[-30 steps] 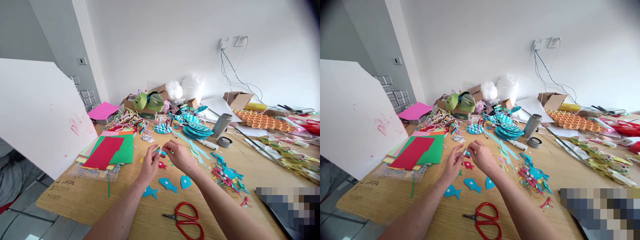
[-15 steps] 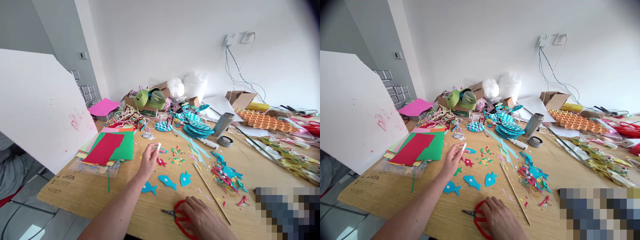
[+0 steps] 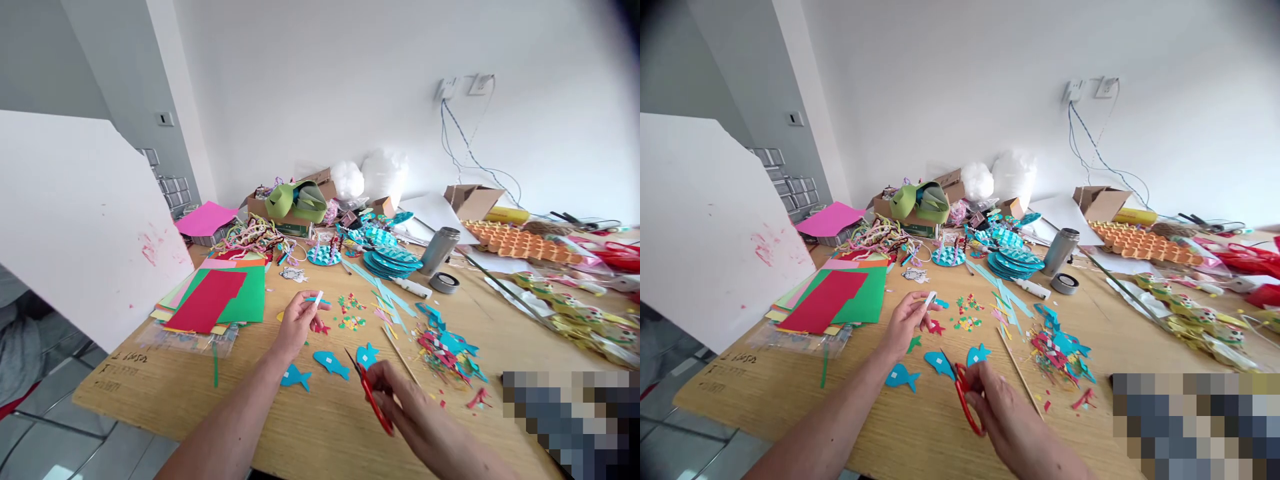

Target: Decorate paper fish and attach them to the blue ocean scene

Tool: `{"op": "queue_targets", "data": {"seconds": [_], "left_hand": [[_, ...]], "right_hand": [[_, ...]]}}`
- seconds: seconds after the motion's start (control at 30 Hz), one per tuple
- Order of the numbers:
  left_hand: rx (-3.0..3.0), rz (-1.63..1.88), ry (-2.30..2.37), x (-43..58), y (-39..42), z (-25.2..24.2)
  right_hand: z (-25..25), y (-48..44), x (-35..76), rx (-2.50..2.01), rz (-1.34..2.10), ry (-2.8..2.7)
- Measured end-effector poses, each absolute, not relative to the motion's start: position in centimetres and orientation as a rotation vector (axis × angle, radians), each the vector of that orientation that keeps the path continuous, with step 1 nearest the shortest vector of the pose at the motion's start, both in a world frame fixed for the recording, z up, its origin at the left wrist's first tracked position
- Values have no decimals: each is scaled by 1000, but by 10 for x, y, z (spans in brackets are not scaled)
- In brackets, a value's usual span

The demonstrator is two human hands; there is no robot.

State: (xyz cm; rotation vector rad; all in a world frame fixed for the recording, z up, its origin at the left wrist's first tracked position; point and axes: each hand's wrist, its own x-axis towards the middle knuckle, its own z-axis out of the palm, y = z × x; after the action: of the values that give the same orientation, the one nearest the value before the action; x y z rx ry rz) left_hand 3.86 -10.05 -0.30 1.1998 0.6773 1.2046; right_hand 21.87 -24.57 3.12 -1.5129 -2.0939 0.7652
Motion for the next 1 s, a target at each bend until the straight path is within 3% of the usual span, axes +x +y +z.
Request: {"op": "queue_targets", "data": {"seconds": [0.13,0.4,1.0], "left_hand": [[1189,1136,639,39,-103,-2],[1269,1045,621,38,-108,2],[1272,1015,649,39,-109,3]], "right_hand": [[51,-217,222,-1651,721,-2020],[40,-173,225,-1728,339,-2187],[42,-160,221,-1694,526,-2168]]}}
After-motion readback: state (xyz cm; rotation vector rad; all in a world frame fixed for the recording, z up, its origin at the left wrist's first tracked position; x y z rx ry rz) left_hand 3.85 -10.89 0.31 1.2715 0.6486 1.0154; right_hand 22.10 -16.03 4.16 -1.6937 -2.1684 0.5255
